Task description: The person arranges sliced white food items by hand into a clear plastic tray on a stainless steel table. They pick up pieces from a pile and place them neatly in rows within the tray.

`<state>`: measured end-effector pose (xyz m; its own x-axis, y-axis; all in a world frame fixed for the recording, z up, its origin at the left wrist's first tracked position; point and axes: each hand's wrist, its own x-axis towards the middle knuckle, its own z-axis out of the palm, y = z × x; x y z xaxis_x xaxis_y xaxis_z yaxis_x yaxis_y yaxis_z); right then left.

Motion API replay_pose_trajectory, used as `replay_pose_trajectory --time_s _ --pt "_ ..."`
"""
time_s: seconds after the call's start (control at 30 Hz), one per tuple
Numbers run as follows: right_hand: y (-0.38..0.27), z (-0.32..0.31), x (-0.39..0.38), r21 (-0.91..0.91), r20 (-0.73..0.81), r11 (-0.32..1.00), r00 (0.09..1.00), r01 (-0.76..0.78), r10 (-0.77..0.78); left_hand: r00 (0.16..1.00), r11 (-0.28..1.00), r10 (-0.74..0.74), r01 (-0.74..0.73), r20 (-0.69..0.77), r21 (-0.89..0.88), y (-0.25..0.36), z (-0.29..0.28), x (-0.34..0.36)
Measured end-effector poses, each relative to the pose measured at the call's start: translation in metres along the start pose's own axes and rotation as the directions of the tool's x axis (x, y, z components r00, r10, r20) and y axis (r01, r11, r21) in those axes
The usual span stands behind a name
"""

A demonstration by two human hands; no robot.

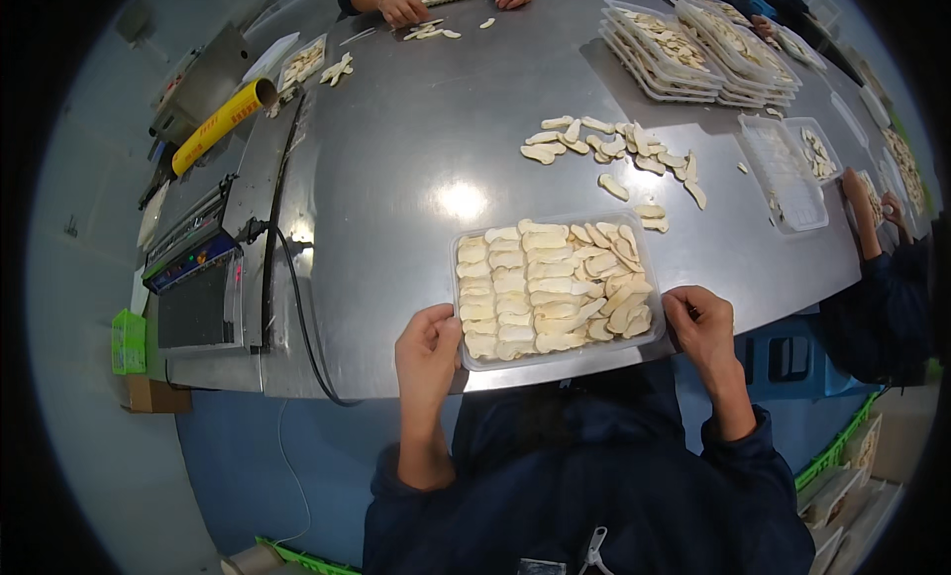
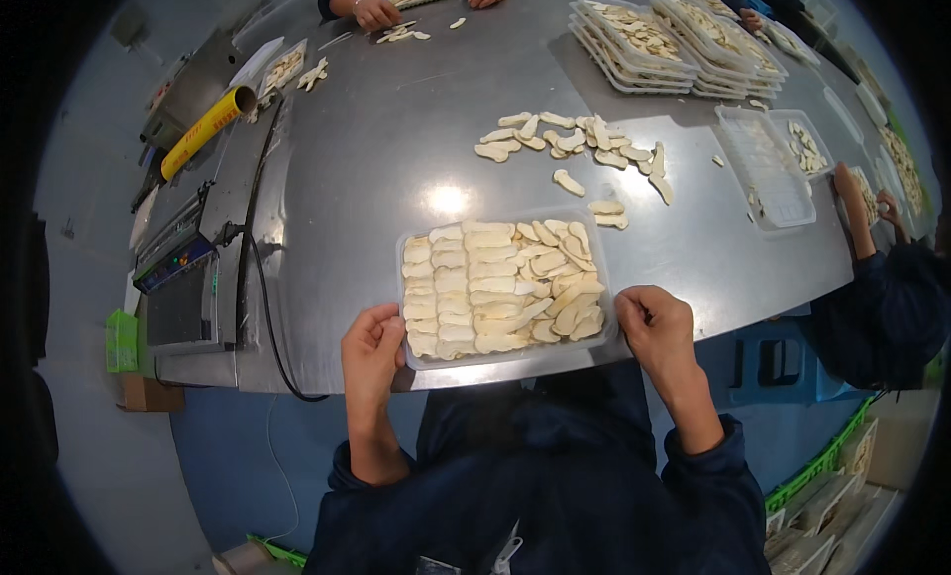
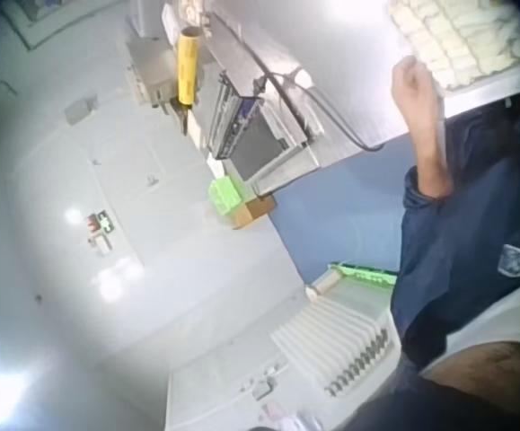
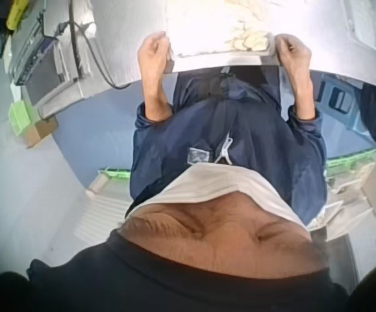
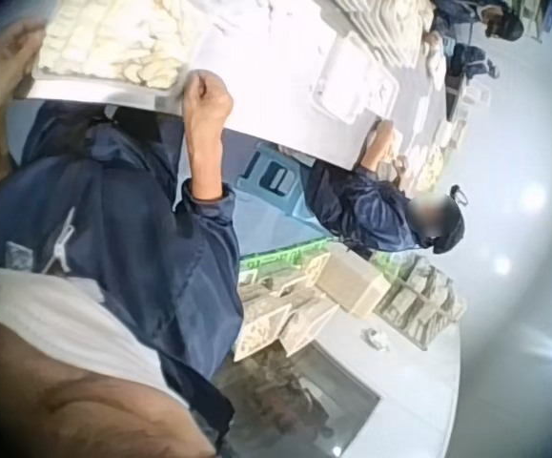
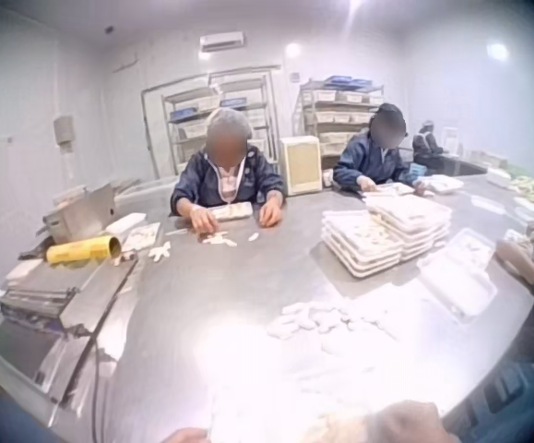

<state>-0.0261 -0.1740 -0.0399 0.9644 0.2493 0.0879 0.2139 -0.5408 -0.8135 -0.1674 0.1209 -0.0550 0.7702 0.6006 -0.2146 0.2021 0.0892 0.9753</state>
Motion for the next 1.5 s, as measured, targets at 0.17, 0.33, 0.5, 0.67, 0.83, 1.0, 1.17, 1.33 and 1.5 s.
replay_pose_trajectory --time_s 0.17,0.33,0.5,0.67,0.83,1.0,1.17,1.33,1.5 --pt "-0.012 -0.003 0.024 -0.08 -0.039 0.988 0.99 0.135 -0.139 0.998 0.996 -0.042 0.046 -0.049 0.071 0.006 -0.006 -0.003" --pt "-0.025 -0.003 0.095 -0.279 0.06 0.92 0.961 0.275 -0.269 0.995 0.999 -0.042 0.039 -0.087 -0.033 0.004 -0.017 -0.005" --pt "-0.025 0.031 0.145 -0.464 0.178 0.81 0.933 0.359 -0.312 0.995 0.999 -0.046 0.043 -0.09 -0.033 0.009 -0.021 -0.008" --pt "-0.02 0.034 0.169 -0.465 0.31 0.865 0.95 0.191 -0.043 0.996 0.999 -0.05 0.049 -0.074 -0.023 0.007 -0.021 -0.008" --pt "-0.015 0.038 0.162 -0.464 0.131 0.846 0.965 0.261 -0.225 0.998 0.999 -0.039 0.038 -0.052 -0.01 0.006 -0.024 -0.005" --pt "-0.017 0.033 0.173 -0.487 0.23 0.861 0.972 0.151 -0.041 0.998 1.0 -0.016 0.016 -0.058 0.003 0.005 -0.022 -0.001" --pt "-0.017 0.029 0.167 -0.409 0.276 0.906 0.961 0.108 0.01 0.973 0.995 0.101 -0.094 -0.206 0.045 0.002 -0.021 0.012" --pt "-0.031 0.009 0.118 -0.352 0.169 0.847 0.917 0.4 -0.362 0.911 0.966 0.259 -0.245 -0.321 0.087 -0.012 -0.018 0.029" --pt "-0.054 0.002 0.057 -0.159 0.438 0.868 0.821 0.471 -0.365 0.921 0.973 0.228 -0.207 -0.316 0.1 -0.012 -0.019 0.027"
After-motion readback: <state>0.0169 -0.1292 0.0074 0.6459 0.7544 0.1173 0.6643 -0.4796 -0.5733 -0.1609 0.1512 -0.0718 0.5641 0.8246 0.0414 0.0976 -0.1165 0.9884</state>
